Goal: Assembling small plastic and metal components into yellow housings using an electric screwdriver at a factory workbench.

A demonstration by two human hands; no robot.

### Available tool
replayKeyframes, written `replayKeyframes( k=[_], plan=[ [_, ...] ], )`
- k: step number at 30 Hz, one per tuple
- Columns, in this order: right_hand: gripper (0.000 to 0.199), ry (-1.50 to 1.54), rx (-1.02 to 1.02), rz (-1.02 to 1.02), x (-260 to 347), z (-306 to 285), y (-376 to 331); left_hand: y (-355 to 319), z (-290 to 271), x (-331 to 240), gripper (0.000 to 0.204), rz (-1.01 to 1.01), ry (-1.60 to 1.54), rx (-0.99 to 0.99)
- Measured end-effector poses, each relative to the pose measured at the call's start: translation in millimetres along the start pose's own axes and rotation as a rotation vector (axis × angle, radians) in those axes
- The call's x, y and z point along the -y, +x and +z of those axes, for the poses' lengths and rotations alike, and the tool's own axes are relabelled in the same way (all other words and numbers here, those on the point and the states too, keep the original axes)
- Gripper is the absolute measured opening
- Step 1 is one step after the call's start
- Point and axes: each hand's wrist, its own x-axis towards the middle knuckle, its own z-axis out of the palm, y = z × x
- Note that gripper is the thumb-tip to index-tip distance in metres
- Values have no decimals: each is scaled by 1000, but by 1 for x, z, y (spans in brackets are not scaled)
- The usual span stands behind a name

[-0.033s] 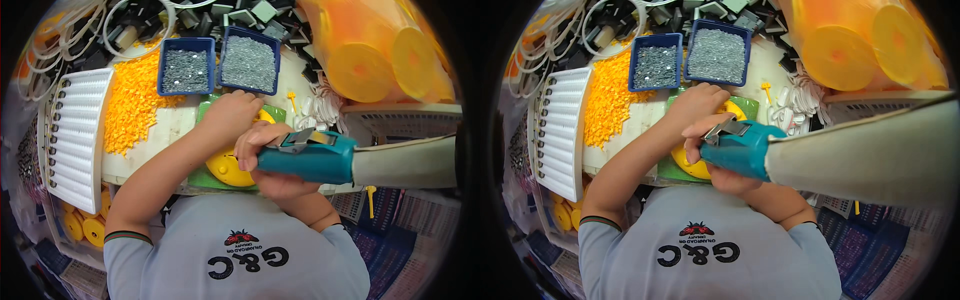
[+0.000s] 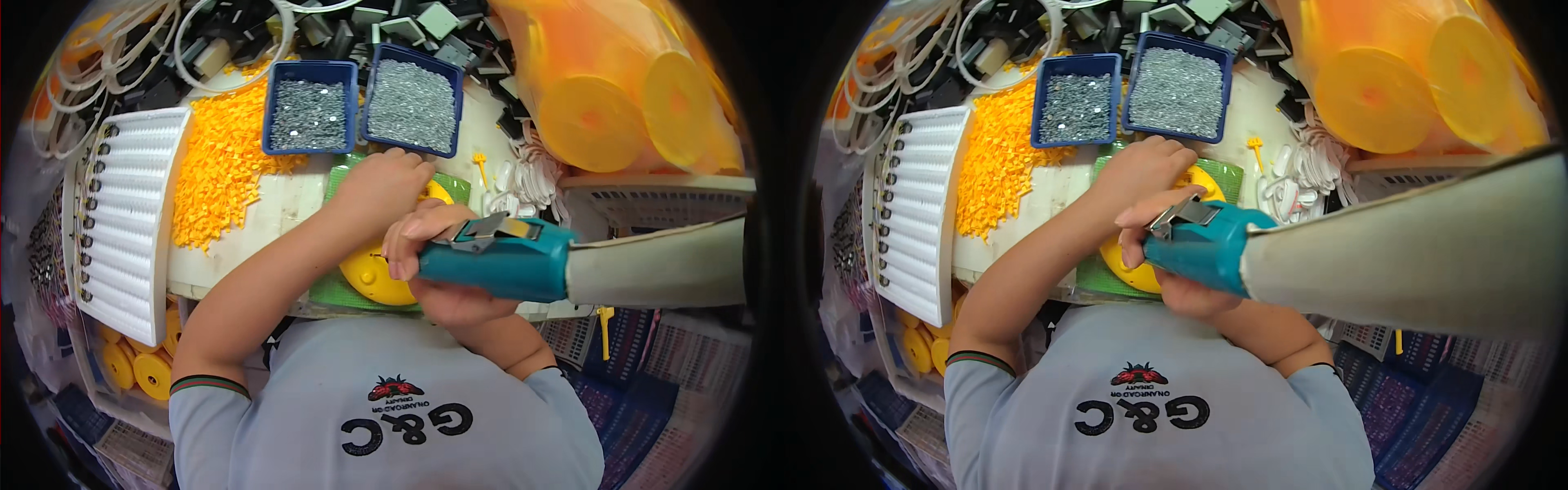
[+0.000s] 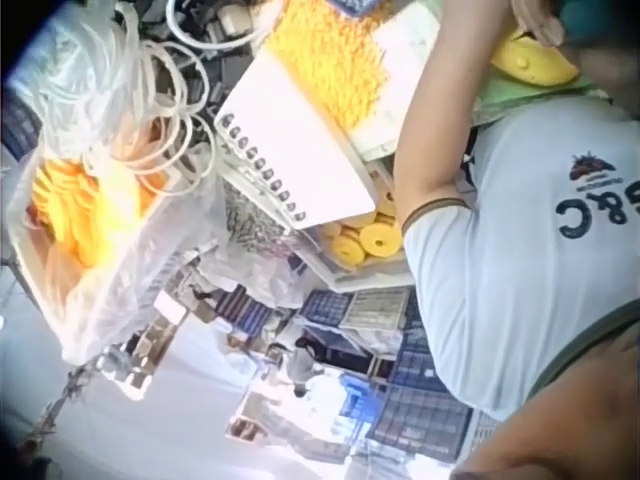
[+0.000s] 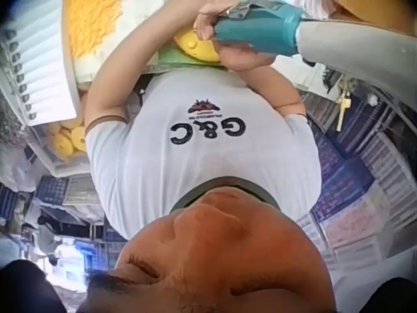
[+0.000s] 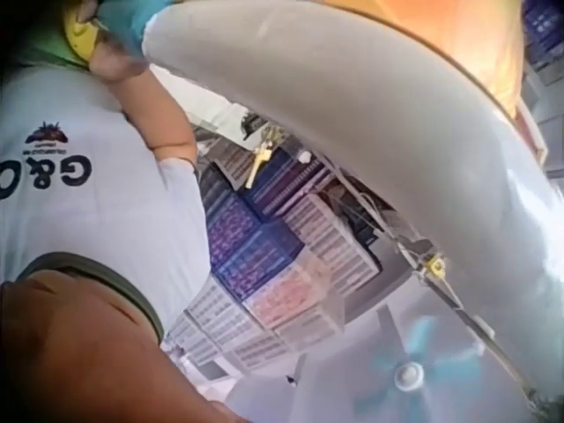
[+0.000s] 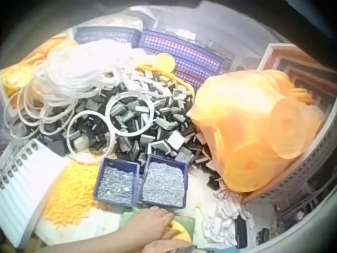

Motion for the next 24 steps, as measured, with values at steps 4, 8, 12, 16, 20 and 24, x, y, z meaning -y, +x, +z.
replayKeyframes(
  k=[4,8,12,16,20,24],
  plan=[
    [71,-171,3,7,-23,4,-4,-1,4,2,40,-32,-12,24],
    [79,-160,9,103,-29,3,-9,-3,8,8,47,-29,-49,11],
    [86,-159,112,-143,-43,-6,1,12,17,3,45,-22,-26,95],
    [90,-135,139,-161,-32,-5,6,8,17,4,44,-26,-1,-47],
    [94,-52,41,-174,-3,1,15,-26,-4,1,37,-121,-245,-245],
    [97,-95,-32,-260,9,-15,33,-94,-21,0,50,-290,-176,-334]
  ],
)
